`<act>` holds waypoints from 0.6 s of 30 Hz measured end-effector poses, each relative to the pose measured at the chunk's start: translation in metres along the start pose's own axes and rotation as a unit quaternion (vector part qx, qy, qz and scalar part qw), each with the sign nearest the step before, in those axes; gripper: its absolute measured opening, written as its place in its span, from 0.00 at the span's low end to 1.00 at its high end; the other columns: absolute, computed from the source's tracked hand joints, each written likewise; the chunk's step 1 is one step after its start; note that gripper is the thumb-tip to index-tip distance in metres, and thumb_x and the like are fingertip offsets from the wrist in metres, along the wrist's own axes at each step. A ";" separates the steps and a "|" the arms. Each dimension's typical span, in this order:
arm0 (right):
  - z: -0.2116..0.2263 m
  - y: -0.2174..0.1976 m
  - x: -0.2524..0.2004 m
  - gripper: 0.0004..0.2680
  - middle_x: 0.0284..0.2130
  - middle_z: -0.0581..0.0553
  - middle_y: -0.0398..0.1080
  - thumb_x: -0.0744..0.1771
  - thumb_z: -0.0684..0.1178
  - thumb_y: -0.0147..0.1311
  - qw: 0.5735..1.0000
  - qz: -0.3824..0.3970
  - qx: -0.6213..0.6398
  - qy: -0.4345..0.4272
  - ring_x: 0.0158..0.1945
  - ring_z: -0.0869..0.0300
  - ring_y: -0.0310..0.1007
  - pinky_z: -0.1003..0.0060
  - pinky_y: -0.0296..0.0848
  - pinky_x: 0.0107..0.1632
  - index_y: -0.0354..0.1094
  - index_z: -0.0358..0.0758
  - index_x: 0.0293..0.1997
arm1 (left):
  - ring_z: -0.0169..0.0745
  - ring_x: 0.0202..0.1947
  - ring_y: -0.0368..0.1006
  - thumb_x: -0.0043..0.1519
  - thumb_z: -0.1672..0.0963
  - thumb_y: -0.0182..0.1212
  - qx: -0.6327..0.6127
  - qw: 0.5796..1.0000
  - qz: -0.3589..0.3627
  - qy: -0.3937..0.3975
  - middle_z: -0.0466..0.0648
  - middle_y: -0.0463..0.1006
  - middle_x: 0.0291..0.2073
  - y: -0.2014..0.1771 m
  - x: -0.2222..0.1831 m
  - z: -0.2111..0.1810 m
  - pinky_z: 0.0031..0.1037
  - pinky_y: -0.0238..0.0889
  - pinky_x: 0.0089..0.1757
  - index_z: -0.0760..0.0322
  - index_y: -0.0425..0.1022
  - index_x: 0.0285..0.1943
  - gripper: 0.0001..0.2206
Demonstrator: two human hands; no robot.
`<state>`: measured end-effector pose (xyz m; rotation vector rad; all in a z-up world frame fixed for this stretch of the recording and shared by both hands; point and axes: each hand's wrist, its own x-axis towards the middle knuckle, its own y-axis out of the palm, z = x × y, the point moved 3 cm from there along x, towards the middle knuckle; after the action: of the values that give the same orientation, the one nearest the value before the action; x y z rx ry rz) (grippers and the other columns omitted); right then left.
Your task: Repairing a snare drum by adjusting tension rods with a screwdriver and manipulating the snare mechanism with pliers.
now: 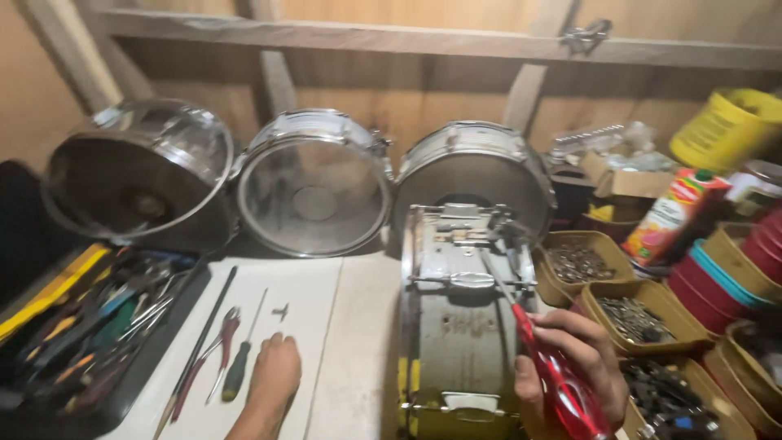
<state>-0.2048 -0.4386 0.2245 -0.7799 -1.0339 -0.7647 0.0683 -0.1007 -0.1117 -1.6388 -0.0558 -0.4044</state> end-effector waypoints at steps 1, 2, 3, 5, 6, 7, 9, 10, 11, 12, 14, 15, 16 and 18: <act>0.002 -0.003 0.003 0.09 0.45 0.37 0.76 0.63 0.46 0.56 1.000 0.008 0.001 0.019 0.48 0.55 0.78 0.64 0.76 0.57 0.70 0.34 0.45 | 0.59 0.43 0.73 0.55 0.65 0.47 -0.014 1.000 0.003 -0.002 0.55 0.75 0.44 0.001 -0.007 -0.001 0.42 0.72 0.48 0.63 0.75 0.38 0.11; 0.005 -0.003 0.006 0.09 0.45 0.37 0.76 0.63 0.46 0.56 1.000 0.005 -0.007 0.022 0.48 0.55 0.78 0.64 0.76 0.57 0.70 0.34 0.45 | 0.59 0.43 0.73 0.55 0.65 0.47 -0.016 1.000 0.004 0.007 0.55 0.75 0.44 -0.003 -0.007 -0.002 0.42 0.72 0.48 0.63 0.75 0.38 0.11; 0.006 -0.002 0.010 0.09 0.44 0.37 0.75 0.63 0.46 0.55 0.999 0.001 0.003 0.044 0.47 0.54 0.78 0.64 0.75 0.56 0.70 0.34 0.44 | 0.56 0.42 0.73 0.57 0.64 0.46 0.006 1.000 0.014 0.008 0.52 0.74 0.41 -0.007 -0.008 -0.002 0.41 0.73 0.46 0.61 0.75 0.38 0.11; 0.004 -0.002 0.017 0.09 0.43 0.37 0.75 0.62 0.46 0.54 0.998 -0.004 0.009 0.067 0.46 0.54 0.77 0.64 0.75 0.54 0.70 0.34 0.43 | 0.54 0.42 0.72 0.58 0.64 0.46 0.027 0.999 0.022 0.014 0.50 0.72 0.39 -0.011 -0.007 -0.001 0.40 0.73 0.44 0.59 0.75 0.37 0.11; 0.002 -0.002 0.019 0.09 0.43 0.39 0.75 0.63 0.47 0.55 0.998 0.003 0.009 0.060 0.47 0.55 0.77 0.64 0.75 0.54 0.69 0.35 0.43 | 0.56 0.43 0.72 0.58 0.66 0.43 0.000 0.998 0.063 -0.003 0.52 0.73 0.39 -0.009 -0.005 0.003 0.44 0.72 0.43 0.62 0.74 0.38 0.12; 0.000 -0.001 0.020 0.08 0.43 0.40 0.75 0.64 0.48 0.55 0.998 0.013 0.011 0.052 0.47 0.56 0.78 0.65 0.75 0.54 0.69 0.37 0.44 | 0.59 0.44 0.71 0.57 0.67 0.41 -0.027 0.994 0.104 -0.022 0.53 0.73 0.40 -0.007 -0.005 0.007 0.48 0.71 0.43 0.65 0.73 0.39 0.14; -0.005 0.000 0.019 0.09 0.43 0.40 0.74 0.64 0.49 0.55 0.997 0.014 0.023 0.072 0.46 0.57 0.78 0.67 0.76 0.50 0.68 0.37 0.43 | 0.60 0.40 0.72 0.56 0.66 0.44 -0.019 0.997 0.073 -0.007 0.52 0.73 0.37 0.010 -0.002 0.016 0.49 0.71 0.41 0.63 0.74 0.36 0.12; -0.008 0.000 0.020 0.10 0.44 0.40 0.74 0.64 0.51 0.55 0.995 0.015 0.037 0.092 0.45 0.58 0.78 0.70 0.77 0.45 0.67 0.37 0.43 | 0.60 0.36 0.74 0.54 0.65 0.47 -0.010 0.999 0.043 0.005 0.51 0.73 0.33 0.017 0.000 0.020 0.50 0.71 0.39 0.61 0.74 0.33 0.10; -0.009 0.001 0.022 0.10 0.44 0.40 0.74 0.64 0.51 0.55 0.995 0.017 0.035 0.093 0.45 0.58 0.78 0.70 0.77 0.45 0.67 0.37 0.43 | 0.60 0.36 0.74 0.54 0.65 0.47 -0.011 0.999 0.045 0.006 0.51 0.73 0.33 0.009 0.000 0.017 0.50 0.71 0.39 0.61 0.74 0.33 0.10; -0.009 0.001 0.024 0.09 0.42 0.37 0.74 0.64 0.47 0.55 0.996 0.010 0.035 0.079 0.45 0.55 0.78 0.68 0.77 0.47 0.67 0.34 0.42 | 0.60 0.38 0.74 0.56 0.65 0.45 -0.017 0.997 0.080 -0.018 0.51 0.73 0.35 0.003 0.000 0.016 0.50 0.71 0.41 0.61 0.74 0.36 0.11; -0.009 0.001 0.028 0.08 0.41 0.35 0.74 0.64 0.44 0.54 0.997 0.004 0.035 0.064 0.46 0.53 0.77 0.67 0.77 0.49 0.67 0.31 0.42 | 0.61 0.41 0.75 0.58 0.64 0.44 -0.023 0.992 0.113 -0.043 0.52 0.74 0.37 -0.008 0.001 0.013 0.50 0.71 0.43 0.61 0.74 0.38 0.11; -0.010 0.002 0.030 0.07 0.40 0.35 0.74 0.64 0.44 0.54 0.997 0.007 0.033 0.063 0.45 0.53 0.78 0.65 0.77 0.50 0.66 0.31 0.42 | 0.61 0.41 0.75 0.57 0.64 0.43 -0.022 0.990 0.133 -0.048 0.52 0.74 0.37 -0.013 0.001 0.012 0.50 0.71 0.42 0.61 0.73 0.38 0.12; -0.011 0.002 0.031 0.07 0.40 0.35 0.74 0.65 0.44 0.54 0.998 0.009 0.031 0.062 0.45 0.52 0.78 0.64 0.76 0.52 0.66 0.31 0.41 | 0.61 0.41 0.76 0.57 0.64 0.43 -0.021 0.987 0.153 -0.054 0.53 0.75 0.37 -0.017 0.001 0.012 0.50 0.70 0.42 0.62 0.73 0.39 0.12; -0.011 0.002 0.032 0.07 0.40 0.34 0.74 0.65 0.44 0.54 0.998 0.014 0.031 0.057 0.45 0.52 0.78 0.64 0.77 0.50 0.66 0.31 0.42 | 0.59 0.42 0.76 0.57 0.65 0.42 -0.023 0.981 0.181 -0.065 0.52 0.75 0.38 -0.029 0.000 0.008 0.48 0.71 0.42 0.61 0.73 0.40 0.13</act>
<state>-0.1885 -0.4524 0.2503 -0.6887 -0.9389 -0.7420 0.0626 -0.0896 -0.0846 -1.6764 0.1546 -0.0196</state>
